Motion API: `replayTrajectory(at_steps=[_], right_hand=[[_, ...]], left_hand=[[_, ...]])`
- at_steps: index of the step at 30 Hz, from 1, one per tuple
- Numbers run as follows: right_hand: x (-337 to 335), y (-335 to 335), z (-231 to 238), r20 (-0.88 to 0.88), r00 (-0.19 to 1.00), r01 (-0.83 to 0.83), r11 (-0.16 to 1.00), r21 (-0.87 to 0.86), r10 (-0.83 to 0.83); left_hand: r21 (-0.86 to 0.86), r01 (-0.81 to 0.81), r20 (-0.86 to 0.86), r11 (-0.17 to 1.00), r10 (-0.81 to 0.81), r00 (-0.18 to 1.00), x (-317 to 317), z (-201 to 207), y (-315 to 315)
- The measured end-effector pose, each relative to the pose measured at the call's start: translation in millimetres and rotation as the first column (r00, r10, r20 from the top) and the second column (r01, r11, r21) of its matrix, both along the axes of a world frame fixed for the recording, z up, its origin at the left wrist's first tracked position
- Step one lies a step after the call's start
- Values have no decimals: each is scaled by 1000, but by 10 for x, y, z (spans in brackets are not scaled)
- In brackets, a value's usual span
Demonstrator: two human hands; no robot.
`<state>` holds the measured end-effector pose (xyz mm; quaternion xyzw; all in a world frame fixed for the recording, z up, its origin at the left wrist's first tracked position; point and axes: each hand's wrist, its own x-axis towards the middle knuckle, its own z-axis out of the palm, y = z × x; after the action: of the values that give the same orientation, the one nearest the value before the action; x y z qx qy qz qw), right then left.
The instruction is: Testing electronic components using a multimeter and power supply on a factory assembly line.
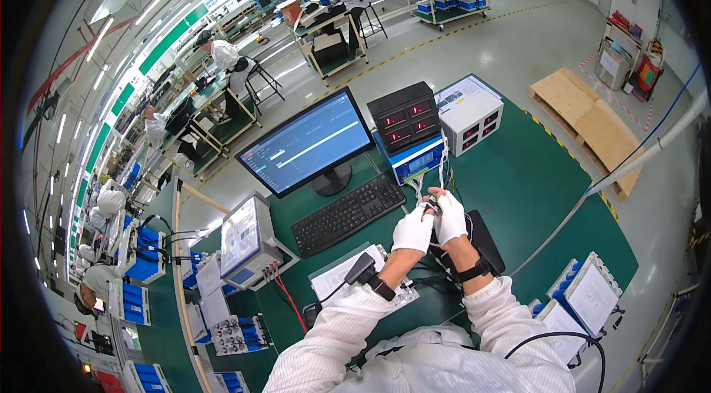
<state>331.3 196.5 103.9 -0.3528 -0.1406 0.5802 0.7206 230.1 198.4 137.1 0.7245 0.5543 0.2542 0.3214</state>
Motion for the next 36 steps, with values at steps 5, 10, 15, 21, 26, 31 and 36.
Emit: replayTrajectory(at_steps=[5, 10, 15, 21, 26, 31, 36], right_hand=[[-75, -15, 26, 101, 991, 90, 996, -10, -89], [-66, -30, 26, 169, 983, 76, 997, -5, -74], [-64, -87, -66, 151, 989, -3, 1000, -13, 5], [181, -225, -112, 100, 974, -209, 977, 34, 205], [377, -584, -383, 387, 883, -162, 946, -282, 267], [474, -1055, -853, 786, 506, 128, 870, -476, 356], [311, -1439, -1127, 820, -32, 172, 812, -558, 571]], left_hand=[[-19, -19, -27, 1000, 18, 999, 80, -53, 13], [3, -30, 35, 1000, 30, 999, 88, -87, -5], [-4, -30, -19, 1000, 30, 999, 28, -153, -11], [-48, 17, 4, 999, -17, 1000, 1, -158, -43], [557, 47, -138, 829, 37, 990, -67, -192, -317], [153, 296, -458, 943, -198, 867, -131, -465, -850], [-342, 233, -297, 910, -340, 892, -183, -500, -833]])
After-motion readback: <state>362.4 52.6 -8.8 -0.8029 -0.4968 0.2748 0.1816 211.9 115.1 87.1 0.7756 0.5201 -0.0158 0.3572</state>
